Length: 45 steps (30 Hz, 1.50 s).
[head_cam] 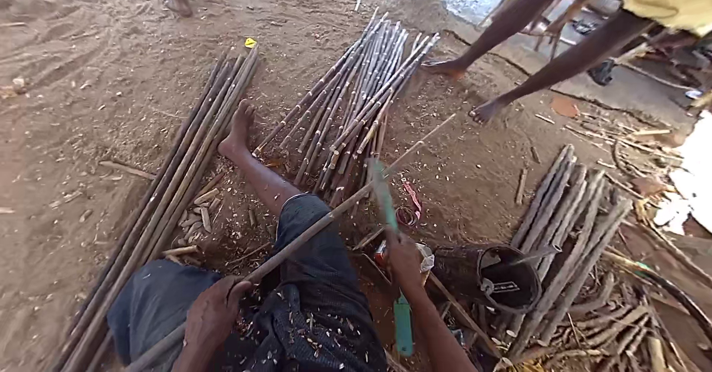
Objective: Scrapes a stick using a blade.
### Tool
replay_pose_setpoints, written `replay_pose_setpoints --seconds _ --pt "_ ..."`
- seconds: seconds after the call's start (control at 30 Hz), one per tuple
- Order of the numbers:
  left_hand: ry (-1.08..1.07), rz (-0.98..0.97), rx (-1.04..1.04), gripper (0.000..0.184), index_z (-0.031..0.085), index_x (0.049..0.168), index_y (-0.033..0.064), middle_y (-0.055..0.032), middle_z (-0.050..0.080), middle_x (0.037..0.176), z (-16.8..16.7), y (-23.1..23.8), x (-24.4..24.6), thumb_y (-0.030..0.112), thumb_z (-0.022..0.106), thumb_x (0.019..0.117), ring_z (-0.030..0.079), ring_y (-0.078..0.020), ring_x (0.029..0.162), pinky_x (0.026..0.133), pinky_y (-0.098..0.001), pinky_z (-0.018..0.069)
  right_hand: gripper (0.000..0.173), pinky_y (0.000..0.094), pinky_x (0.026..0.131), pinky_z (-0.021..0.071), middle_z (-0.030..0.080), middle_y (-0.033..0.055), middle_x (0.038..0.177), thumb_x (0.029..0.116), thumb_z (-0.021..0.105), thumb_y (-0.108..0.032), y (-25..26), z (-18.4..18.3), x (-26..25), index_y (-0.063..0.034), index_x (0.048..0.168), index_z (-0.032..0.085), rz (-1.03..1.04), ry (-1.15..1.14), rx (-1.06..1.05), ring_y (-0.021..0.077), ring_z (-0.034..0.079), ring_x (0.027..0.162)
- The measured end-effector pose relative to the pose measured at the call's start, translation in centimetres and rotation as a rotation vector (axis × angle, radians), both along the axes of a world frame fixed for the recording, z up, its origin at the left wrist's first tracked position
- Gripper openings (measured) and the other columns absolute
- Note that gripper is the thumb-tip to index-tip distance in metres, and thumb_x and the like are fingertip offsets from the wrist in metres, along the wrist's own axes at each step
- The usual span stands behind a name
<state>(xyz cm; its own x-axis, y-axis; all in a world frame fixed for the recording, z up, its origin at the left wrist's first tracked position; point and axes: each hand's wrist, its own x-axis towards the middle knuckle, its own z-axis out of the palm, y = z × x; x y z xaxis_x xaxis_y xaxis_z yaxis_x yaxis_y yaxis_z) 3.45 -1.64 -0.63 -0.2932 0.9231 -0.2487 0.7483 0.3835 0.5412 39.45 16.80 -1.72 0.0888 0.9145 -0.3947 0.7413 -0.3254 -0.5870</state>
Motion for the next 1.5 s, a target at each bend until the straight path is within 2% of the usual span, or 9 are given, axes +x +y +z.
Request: replay_pose_setpoints --seconds 0.17,0.3,0.43,0.57,0.7,0.83,0.97,1.37,1.5 --pt "-0.191 -0.06 -0.103 0.038 0.074 0.105 0.0142 0.0 0.072 0.085 -0.2 1.7 -2.9 0.038 0.045 0.1085 0.069 -0.0191 0.075 0.077 -0.0515 0.057 0.058 0.0572 0.074 0.0544 0.066 0.0136 0.081 0.1034 0.044 -0.06 -3.6 0.8 -2.0 -0.0073 0.099 0.068 0.469 -0.111 -0.085 0.0323 0.068 0.079" --pt "-0.141 0.004 -0.052 0.032 0.074 0.109 0.0202 0.0021 0.072 0.085 -0.8 1.0 -1.6 0.041 0.05 0.106 0.069 -0.018 0.074 0.072 -0.0517 0.0565 0.056 0.0498 0.06 0.0549 0.063 0.0141 0.07 0.1073 0.046 -0.052 -0.4 0.6 -1.0 -0.0005 0.096 0.066 0.034 -0.035 -0.001 0.0287 0.063 0.06" --pt "-0.052 0.004 -0.011 0.038 0.074 0.114 0.0189 -0.0031 0.075 0.092 -0.7 0.7 -1.4 0.046 0.049 0.105 0.072 -0.0255 0.084 0.077 -0.059 0.0567 0.06 0.0581 0.075 0.0544 0.066 0.0136 0.083 0.1025 0.043 -0.063 -3.3 2.3 -2.9 -0.0086 0.098 0.068 0.534 -0.142 -0.141 0.0332 0.068 0.082" --pt "-0.162 -0.053 -0.105 0.038 0.071 0.113 0.0154 -0.0038 0.071 0.085 -0.6 1.2 -2.5 0.05 0.061 0.0996 0.07 -0.0232 0.078 0.074 -0.0538 0.0565 0.058 0.0531 0.064 0.0548 0.065 0.0148 0.073 0.1062 0.047 -0.055 0.0 0.2 -0.5 -0.0013 0.099 0.068 0.079 -0.059 0.034 0.0308 0.064 0.064" --pt "-0.228 -0.061 -0.151 0.032 0.071 0.104 0.0163 0.0009 0.071 0.081 -0.7 2.4 -3.4 0.047 0.062 0.1001 0.069 -0.0165 0.074 0.075 -0.0463 0.0567 0.059 0.0569 0.073 0.0548 0.066 0.0138 0.079 0.1034 0.043 -0.061 -3.2 0.4 -2.3 -0.0069 0.099 0.067 0.5 -0.155 -0.051 0.0329 0.068 0.078" --pt "-0.269 -0.093 -0.146 0.033 0.071 0.102 0.0166 0.0037 0.069 0.074 -0.9 2.7 -3.5 0.046 0.057 0.1033 0.066 -0.0129 0.068 0.071 -0.0422 0.0563 0.055 0.0531 0.064 0.0545 0.065 0.0143 0.073 0.1074 0.047 -0.05 -0.4 0.0 -1.1 -0.0005 0.101 0.068 0.073 -0.054 0.017 0.0304 0.064 0.064" --pt "-0.297 -0.098 -0.151 0.033 0.071 0.104 0.0173 0.0046 0.069 0.075 -0.7 3.0 -4.0 0.047 0.055 0.1038 0.066 -0.0116 0.067 0.07 -0.0396 0.0565 0.061 0.057 0.074 0.055 0.066 0.0129 0.08 0.1031 0.041 -0.063 -3.2 0.8 -2.8 -0.0083 0.099 0.067 0.529 -0.18 -0.066 0.0327 0.069 0.08" --pt "-0.443 -0.133 -0.232 0.042 0.069 0.1 0.013 0.0021 0.065 0.068 -0.6 3.8 -4.8 0.044 0.044 0.1087 0.058 -0.0119 0.055 0.057 -0.0333 0.0503 0.055 0.0524 0.061 0.0545 0.064 0.014 0.072 0.1062 0.049 -0.052 0.6 0.2 -1.3 -0.0015 0.103 0.068 0.062 -0.053 0.033 0.0298 0.064 0.062" --pt "-0.519 -0.167 -0.264 0.045 0.067 0.099 0.0115 -0.0002 0.064 0.067 -0.3 4.3 -5.6 0.046 0.04 0.1091 0.056 -0.0127 0.052 0.052 -0.0306 0.0478 0.057 0.0578 0.074 0.0554 0.068 0.0134 0.08 0.1035 0.044 -0.06 -2.4 0.2 -2.8 -0.0086 0.1 0.069 0.484 -0.171 -0.03 0.0328 0.07 0.08"
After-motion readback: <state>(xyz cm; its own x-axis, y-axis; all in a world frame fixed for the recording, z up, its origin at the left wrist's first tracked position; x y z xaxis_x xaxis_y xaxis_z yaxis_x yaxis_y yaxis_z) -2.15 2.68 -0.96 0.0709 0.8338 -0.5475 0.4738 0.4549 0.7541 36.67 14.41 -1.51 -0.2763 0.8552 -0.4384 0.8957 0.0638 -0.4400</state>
